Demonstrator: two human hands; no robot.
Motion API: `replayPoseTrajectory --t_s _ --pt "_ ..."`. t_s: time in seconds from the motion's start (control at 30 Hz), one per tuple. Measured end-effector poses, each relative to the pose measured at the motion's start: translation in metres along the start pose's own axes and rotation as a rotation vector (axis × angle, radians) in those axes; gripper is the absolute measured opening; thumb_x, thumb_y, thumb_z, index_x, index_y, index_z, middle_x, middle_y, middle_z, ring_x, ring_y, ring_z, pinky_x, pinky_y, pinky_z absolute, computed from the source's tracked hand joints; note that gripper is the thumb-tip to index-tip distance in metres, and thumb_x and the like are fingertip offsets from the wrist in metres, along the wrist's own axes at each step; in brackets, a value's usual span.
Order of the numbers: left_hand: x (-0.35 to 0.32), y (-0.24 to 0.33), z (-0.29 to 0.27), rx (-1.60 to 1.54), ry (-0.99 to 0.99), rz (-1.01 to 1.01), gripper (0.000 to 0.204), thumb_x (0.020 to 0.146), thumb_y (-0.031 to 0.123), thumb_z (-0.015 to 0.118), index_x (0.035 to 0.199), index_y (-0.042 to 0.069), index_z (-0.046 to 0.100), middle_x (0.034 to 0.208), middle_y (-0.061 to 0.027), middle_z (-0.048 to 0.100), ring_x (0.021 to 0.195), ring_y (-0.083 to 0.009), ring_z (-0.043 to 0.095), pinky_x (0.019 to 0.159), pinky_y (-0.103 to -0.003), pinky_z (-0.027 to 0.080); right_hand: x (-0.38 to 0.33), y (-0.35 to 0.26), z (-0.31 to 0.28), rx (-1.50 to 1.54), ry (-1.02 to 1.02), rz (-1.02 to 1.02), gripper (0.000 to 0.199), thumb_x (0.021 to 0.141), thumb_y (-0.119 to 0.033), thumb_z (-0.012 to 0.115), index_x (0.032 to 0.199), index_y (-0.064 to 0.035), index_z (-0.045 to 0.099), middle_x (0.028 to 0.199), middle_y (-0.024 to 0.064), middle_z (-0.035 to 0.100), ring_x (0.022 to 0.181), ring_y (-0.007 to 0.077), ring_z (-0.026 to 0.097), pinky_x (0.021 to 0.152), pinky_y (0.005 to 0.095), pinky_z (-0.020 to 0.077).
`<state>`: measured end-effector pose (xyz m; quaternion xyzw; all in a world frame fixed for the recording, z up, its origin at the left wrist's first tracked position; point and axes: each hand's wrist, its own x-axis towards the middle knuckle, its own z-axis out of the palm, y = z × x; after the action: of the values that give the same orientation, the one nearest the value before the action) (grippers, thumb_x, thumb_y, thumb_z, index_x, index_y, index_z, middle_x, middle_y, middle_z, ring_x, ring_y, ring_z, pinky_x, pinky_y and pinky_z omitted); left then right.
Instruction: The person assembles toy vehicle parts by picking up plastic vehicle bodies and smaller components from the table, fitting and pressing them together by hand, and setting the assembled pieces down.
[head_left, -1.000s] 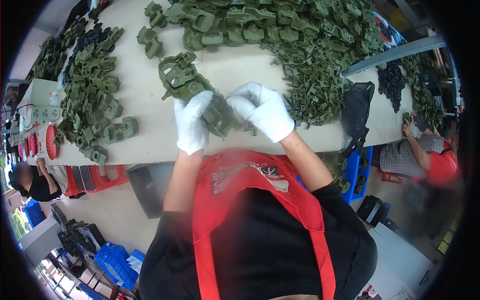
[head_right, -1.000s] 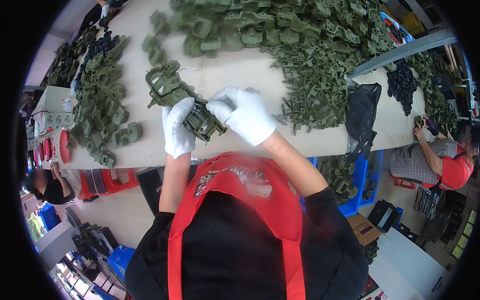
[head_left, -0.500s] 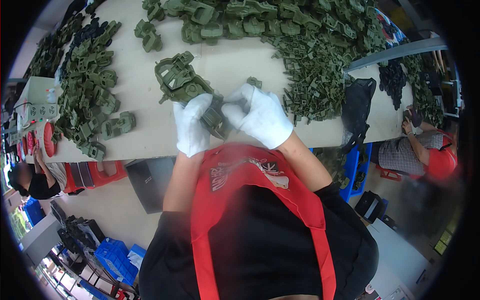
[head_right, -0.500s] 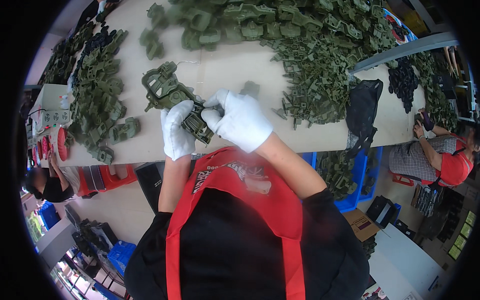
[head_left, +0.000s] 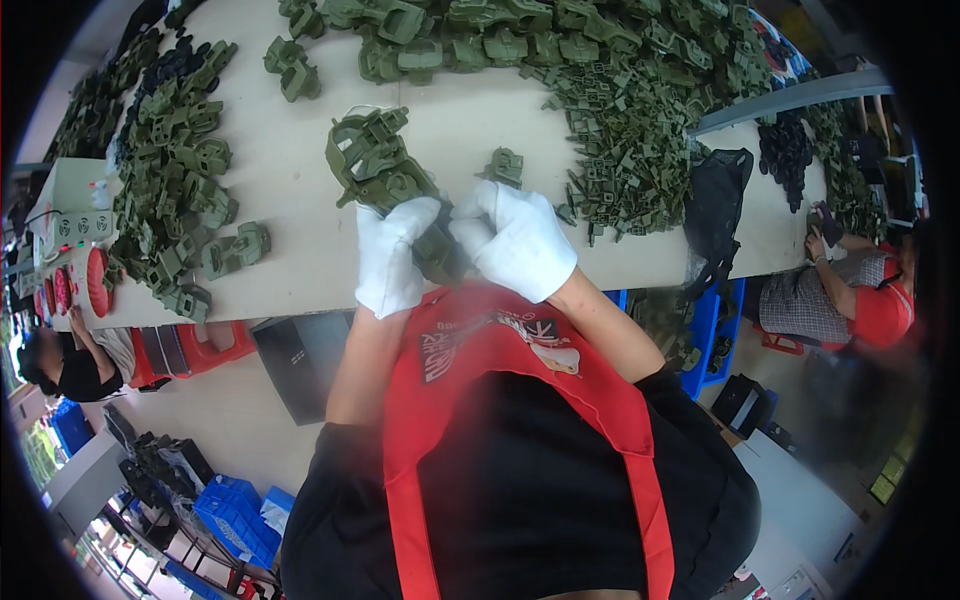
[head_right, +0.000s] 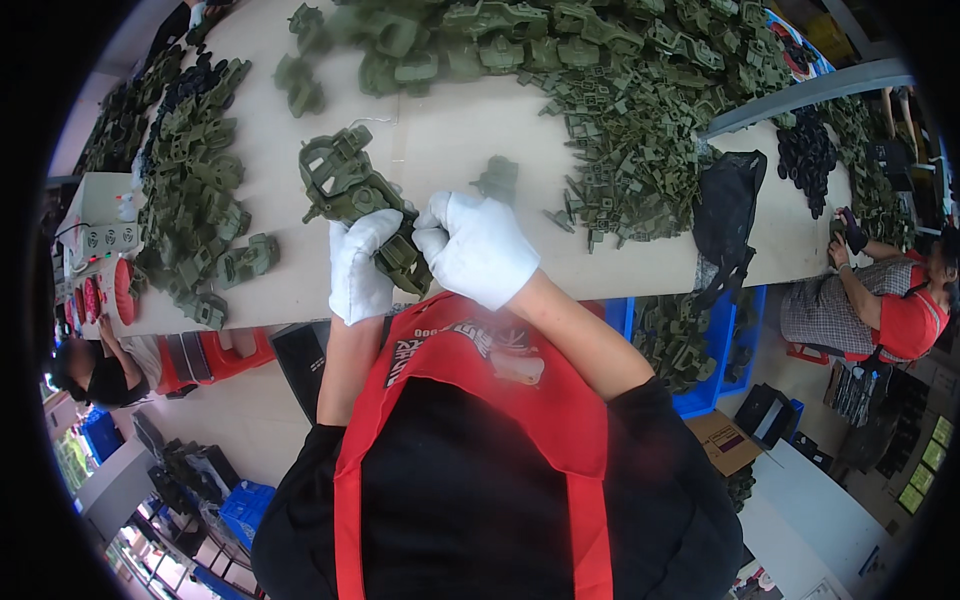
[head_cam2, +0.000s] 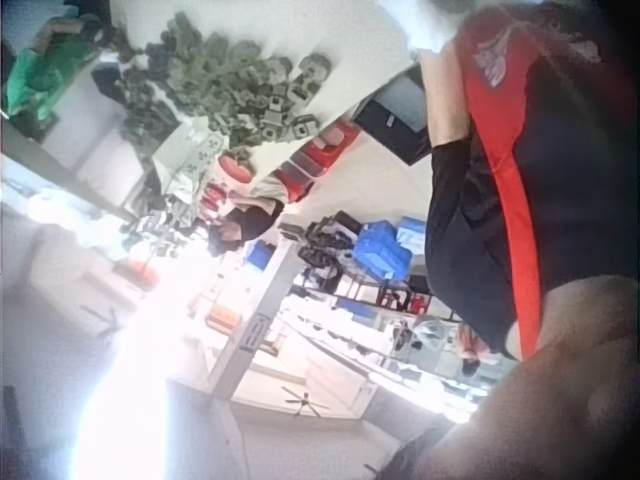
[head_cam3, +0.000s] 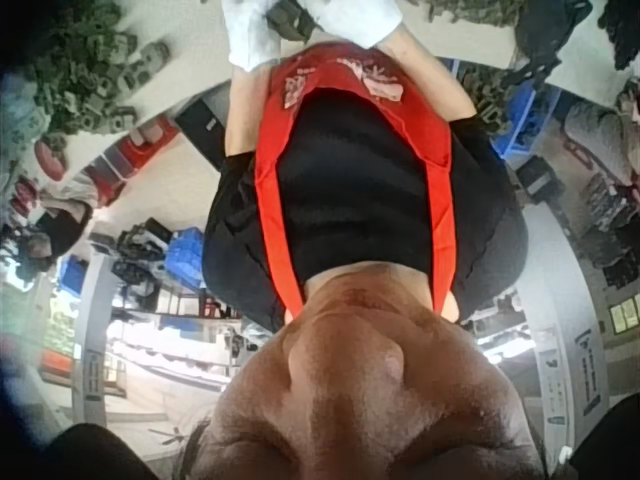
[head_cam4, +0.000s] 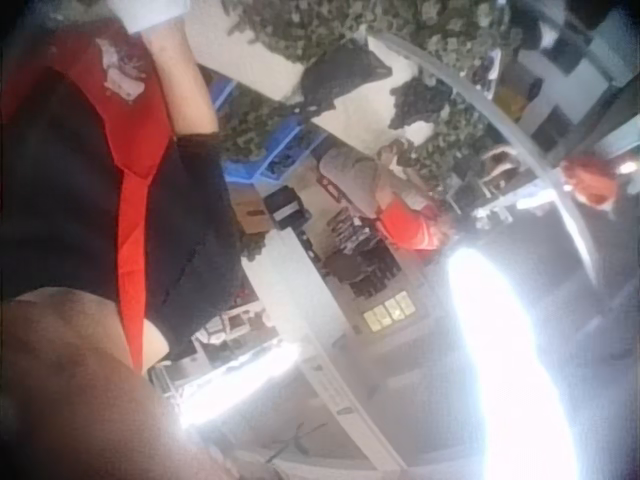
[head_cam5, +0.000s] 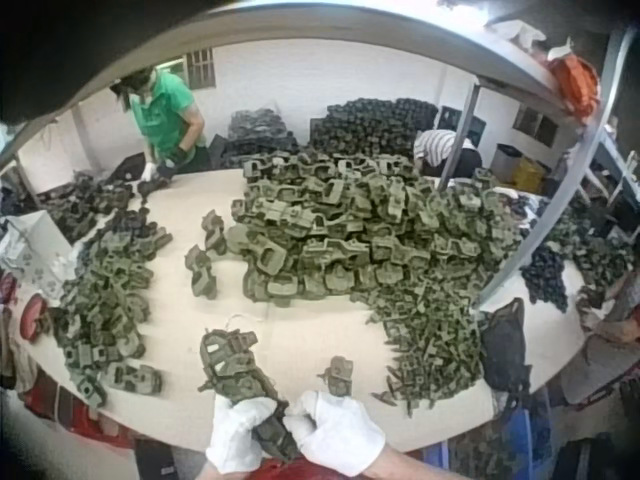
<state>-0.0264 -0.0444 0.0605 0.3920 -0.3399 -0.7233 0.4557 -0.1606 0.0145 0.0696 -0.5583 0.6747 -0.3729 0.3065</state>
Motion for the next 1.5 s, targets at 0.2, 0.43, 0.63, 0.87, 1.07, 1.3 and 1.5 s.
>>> replayPoseTrajectory --t_s 0.2,0.43,0.63,0.87,1.07,1.3,1.5 --pt "0.022 -0.035 -0.038 0.082 -0.009 -0.168 0.028 0.081 0.005 0.063 0.108 0.003 0.056 0.095 -0.0081 0.061 0.085 -0.0184 0.061 0.075 -0.032 0.051 0.009 0.034 -0.003 0.241 -0.257 0.203 0.021 0.08 -0.017 0.066 0.097 -0.0046 0.064 0.081 0.0157 0.067 0.067 0.0303 0.065 0.063 0.0359 0.0521" --pt "0.027 -0.039 -0.041 0.041 -0.024 -0.112 0.039 0.091 0.017 0.059 0.127 0.01 0.045 0.106 -0.0091 0.059 0.09 -0.0232 0.061 0.079 -0.039 0.054 0.015 0.19 0.059 -0.308 0.259 0.486 0.04 0.082 -0.033 0.062 0.115 -0.0101 0.061 0.102 0.0207 0.064 0.097 0.0376 0.061 0.085 0.0412 0.0485" --pt "0.03 -0.041 -0.037 -0.05 -0.187 -0.155 0.043 0.09 0.026 0.062 0.128 0.012 0.047 0.108 -0.0085 0.06 0.096 -0.0237 0.062 0.079 -0.038 0.054 0.039 0.235 0.051 -0.298 0.231 0.365 0.034 0.08 -0.022 0.065 0.112 -0.011 0.062 0.097 0.0166 0.068 0.088 0.0306 0.066 0.079 0.0364 0.0517" --pt "0.026 -0.05 -0.019 -0.001 -0.167 -0.049 0.083 0.082 0.073 0.044 0.129 0.004 0.045 0.109 -0.0076 0.058 0.096 -0.0175 0.057 0.08 -0.032 0.05 0.018 0.013 -0.043 -0.059 0.215 -0.248 0.022 0.08 -0.01 0.066 0.103 -0.01 0.066 0.083 0.0091 0.068 0.07 0.0159 0.066 0.063 0.0271 0.0517" --pt "0.008 -0.018 0.015 0.156 -0.222 0.063 0.113 0.059 0.09 0.043 0.126 -0.001 0.047 0.104 -0.0051 0.059 0.093 -0.0149 0.057 0.078 -0.029 0.048 0.019 -0.006 -0.038 -0.215 0.311 -0.371 0.02 0.08 -0.014 0.065 0.1 -0.0118 0.063 0.084 0.0099 0.067 0.069 0.0291 0.065 0.062 0.0368 0.0532" --pt "0.006 -0.032 0.01 0.075 -0.22 0.044 0.103 0.059 0.086 0.053 0.122 0.004 0.05 0.098 -0.0014 0.058 0.086 -0.0113 0.055 0.07 -0.024 0.045 0.014 -0.004 -0.029 -0.261 0.305 -0.365 0.021 0.08 -0.012 0.064 0.1 -0.0131 0.062 0.086 0.0083 0.066 0.071 0.0297 0.065 0.061 0.0381 0.0539" --pt "0.02 -0.037 0.016 0.005 -0.326 0.072 0.046 0.091 0.024 0.053 0.132 0.006 0.042 0.124 -0.0073 0.052 0.113 -0.0191 0.052 0.097 -0.035 0.042 0.03 0.015 -0.013 -0.148 0.45 -0.394 0.025 0.08 -0.012 0.066 0.105 -0.0121 0.062 0.087 0.0079 0.066 0.07 0.0243 0.066 0.062 0.0351 0.0533"
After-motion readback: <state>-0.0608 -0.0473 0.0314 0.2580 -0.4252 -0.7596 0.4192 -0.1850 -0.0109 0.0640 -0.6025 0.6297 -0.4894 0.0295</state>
